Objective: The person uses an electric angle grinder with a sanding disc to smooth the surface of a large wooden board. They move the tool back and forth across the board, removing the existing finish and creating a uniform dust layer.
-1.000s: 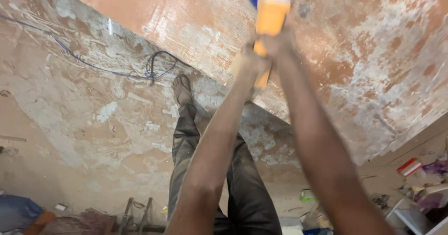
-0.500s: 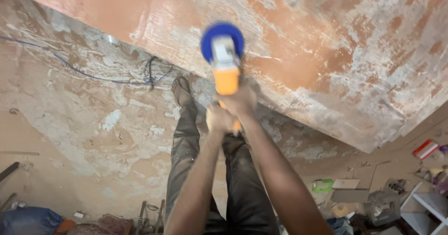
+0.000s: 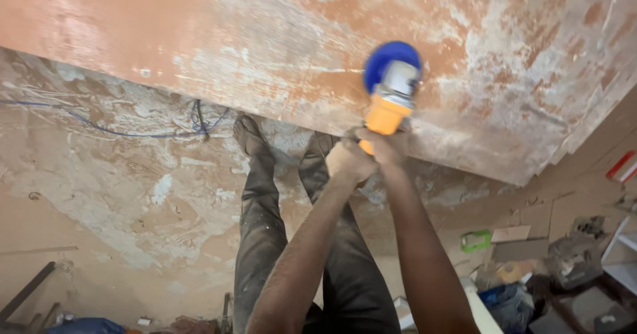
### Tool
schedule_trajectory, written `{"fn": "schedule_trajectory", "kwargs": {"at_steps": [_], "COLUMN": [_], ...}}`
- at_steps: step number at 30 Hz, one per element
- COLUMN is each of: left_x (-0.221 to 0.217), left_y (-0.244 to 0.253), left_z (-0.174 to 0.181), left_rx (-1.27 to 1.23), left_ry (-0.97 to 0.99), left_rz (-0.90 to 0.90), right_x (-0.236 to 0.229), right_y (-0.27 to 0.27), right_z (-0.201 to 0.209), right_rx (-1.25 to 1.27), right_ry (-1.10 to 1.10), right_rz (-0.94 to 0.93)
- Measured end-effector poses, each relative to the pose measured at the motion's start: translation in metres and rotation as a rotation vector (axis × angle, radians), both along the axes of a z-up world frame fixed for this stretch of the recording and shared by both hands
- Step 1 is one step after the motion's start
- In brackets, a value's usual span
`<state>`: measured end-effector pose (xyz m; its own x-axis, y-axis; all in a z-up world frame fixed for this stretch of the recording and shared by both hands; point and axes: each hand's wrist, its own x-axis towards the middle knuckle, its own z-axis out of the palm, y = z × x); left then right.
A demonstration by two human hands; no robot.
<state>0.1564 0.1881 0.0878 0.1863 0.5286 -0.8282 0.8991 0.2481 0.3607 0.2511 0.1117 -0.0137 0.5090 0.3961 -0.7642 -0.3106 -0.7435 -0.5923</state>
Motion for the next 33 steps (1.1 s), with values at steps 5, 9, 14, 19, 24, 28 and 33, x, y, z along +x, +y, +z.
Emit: {"fn": "schedule_trajectory", "kwargs": {"at_steps": [5,9,14,19,24,28,33], "left_x": [0.036,0.017,-0.039,-0.043,-0.062,-0.054,-0.042], "left_y": [-0.026,-0.058,-0.06,-0.05,-0.105,-0.15,-0.141], "left_z": [-0.001,-0.036,-0.048,-0.022,-0.075,-0.116,-0.086], "left_rx": [-0.207,-0.099,0.293,0.287,0.332,0.122,-0.026], "left_ry": [0.03,0.066,-0.141,-0.236,-0.403,-0.07,0.012], "left_rz": [-0.17,0.035,0.279,0.373,0.205,-0.481,-0.154], "right_x": [0.032,0.022,-0.029,-0.045,-0.045,-0.029,-0.014], "right_y": [-0.053,-0.028,0.041,0.057,-0.006,-0.083,-0.151], "right_z": [-0.004,-0.002,0.045,0.061,0.025,-0.009,-0.039], "right_rx": [0.03,-0.263,-0.356,-0.353,-0.225,-0.094,-0.118], "right_ry": [0.123,-0.18,-0.019,-0.107,0.019,0.206,0.107], "right_rz": [-0.172,0.288,0.343,0.475,0.253,-0.117,-0.17]}}
